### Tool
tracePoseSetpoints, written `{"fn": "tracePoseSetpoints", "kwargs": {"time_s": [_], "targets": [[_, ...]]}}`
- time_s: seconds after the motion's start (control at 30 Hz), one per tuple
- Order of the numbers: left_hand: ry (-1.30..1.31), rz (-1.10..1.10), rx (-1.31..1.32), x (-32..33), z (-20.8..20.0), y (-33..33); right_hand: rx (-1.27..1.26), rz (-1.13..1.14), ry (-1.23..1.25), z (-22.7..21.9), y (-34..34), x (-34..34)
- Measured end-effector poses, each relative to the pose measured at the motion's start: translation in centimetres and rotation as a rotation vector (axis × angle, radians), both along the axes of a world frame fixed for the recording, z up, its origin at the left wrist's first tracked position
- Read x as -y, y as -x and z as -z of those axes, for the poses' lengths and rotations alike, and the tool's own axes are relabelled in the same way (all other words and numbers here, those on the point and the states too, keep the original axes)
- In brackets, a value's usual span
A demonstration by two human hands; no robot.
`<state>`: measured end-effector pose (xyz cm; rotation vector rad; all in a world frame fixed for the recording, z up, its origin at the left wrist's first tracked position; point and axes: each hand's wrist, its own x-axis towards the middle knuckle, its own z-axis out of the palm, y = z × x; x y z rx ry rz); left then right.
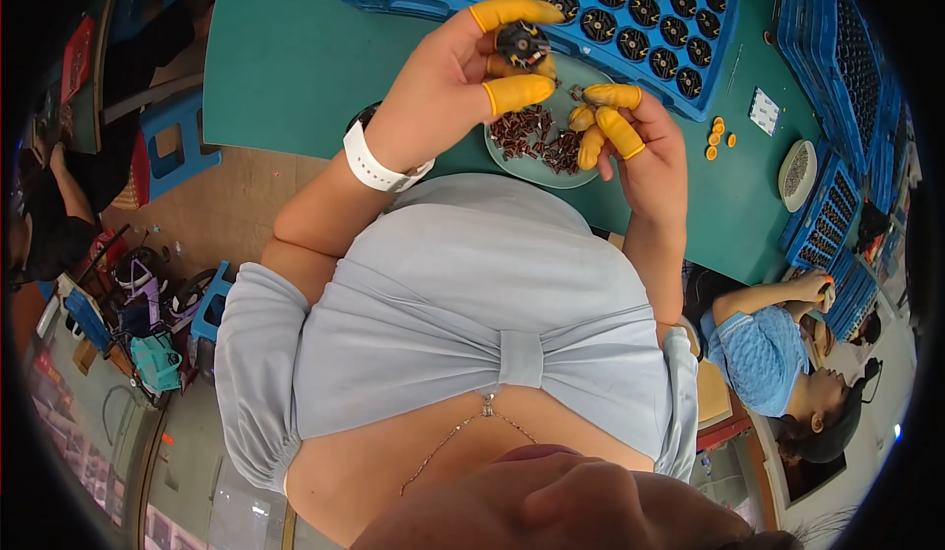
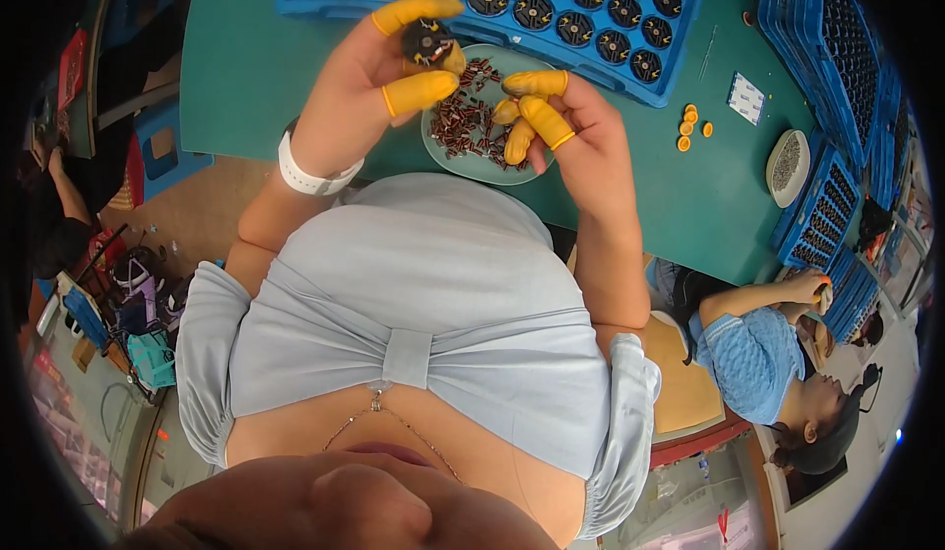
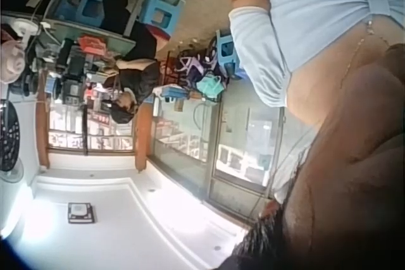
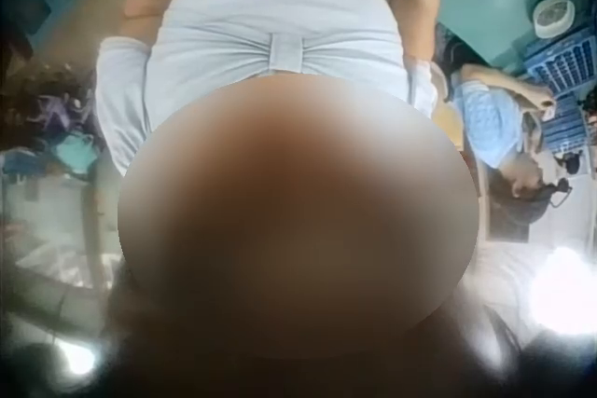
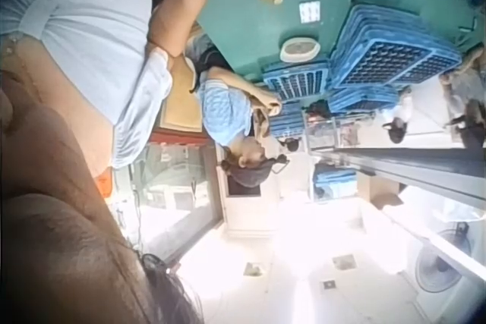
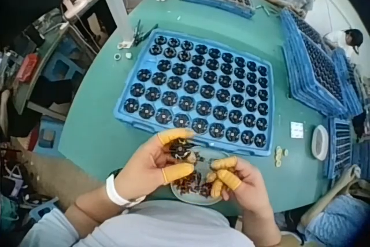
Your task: The person assembles small electronic components by hand at a manual assembly station, taking small parts from a plastic tray.
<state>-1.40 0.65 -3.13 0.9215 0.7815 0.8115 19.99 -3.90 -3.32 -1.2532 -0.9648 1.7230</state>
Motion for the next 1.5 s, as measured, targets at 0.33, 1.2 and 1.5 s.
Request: {"fn": "tracePoseSetpoints", "kwargs": {"time_s": [0.33, 1.2, 1.5], "targets": [[0.276, 0.046, 0.276, 0.2, -0.4, 0.3, -0.063, 0.125, -0.101, -0.3, 0.1, 0.2], [0.059, 0.148, 0.315, 0.8, -0.8, -1.3, 0.348, 0.162, -0.534, -6.4, 1.6, 0.4], [-0.172, 0.092, 0.149, 1.0, -1.2, -1.1, 0.418, 0.084, -0.585, -6.0, 1.8, -0.3]]}}
